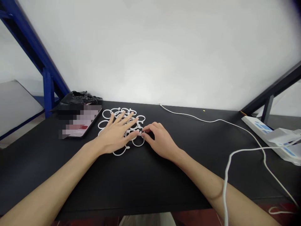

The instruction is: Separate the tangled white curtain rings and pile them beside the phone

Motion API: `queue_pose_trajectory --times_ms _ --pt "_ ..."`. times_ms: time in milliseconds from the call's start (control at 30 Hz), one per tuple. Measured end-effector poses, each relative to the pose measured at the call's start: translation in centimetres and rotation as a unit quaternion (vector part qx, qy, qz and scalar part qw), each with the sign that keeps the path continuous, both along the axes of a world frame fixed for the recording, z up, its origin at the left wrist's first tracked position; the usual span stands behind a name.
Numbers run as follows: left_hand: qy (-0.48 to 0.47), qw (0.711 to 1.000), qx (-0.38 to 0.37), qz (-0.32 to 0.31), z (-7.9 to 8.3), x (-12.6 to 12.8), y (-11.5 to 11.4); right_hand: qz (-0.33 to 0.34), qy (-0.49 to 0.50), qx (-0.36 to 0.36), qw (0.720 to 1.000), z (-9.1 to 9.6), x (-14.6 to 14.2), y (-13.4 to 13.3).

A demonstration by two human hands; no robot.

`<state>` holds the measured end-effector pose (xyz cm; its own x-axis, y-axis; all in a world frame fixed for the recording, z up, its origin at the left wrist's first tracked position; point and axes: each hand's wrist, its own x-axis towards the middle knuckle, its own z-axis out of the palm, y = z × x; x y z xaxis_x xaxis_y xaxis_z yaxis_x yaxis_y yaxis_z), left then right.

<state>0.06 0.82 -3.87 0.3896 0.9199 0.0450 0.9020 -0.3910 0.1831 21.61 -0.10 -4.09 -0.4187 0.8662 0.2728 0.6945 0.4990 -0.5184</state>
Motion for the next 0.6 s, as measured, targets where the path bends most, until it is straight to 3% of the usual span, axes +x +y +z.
queue_pose_trajectory --times_ms 200,300,500,600 --pt "-0.006 0.991 0.036 0.126 -1.2 -1.9 1.3 -0.006 -0.013 -0.007 1.000 0.0 0.1 -0.1" --pt "-0.013 0.987 0.027 0.160 -1.6 -1.9 1.3 -0.001 -0.022 -0.006 1.000 0.0 0.0 -0.2" --pt "-0.005 0.999 0.025 0.048 -1.1 0.0 0.2 -0.015 -0.049 0.011 0.999 -0.1 0.0 -0.1" --pt "0.003 0.999 0.019 0.047 -0.9 -0.1 0.3 -0.031 -0.062 0.021 0.997 -0.1 0.1 0.0"
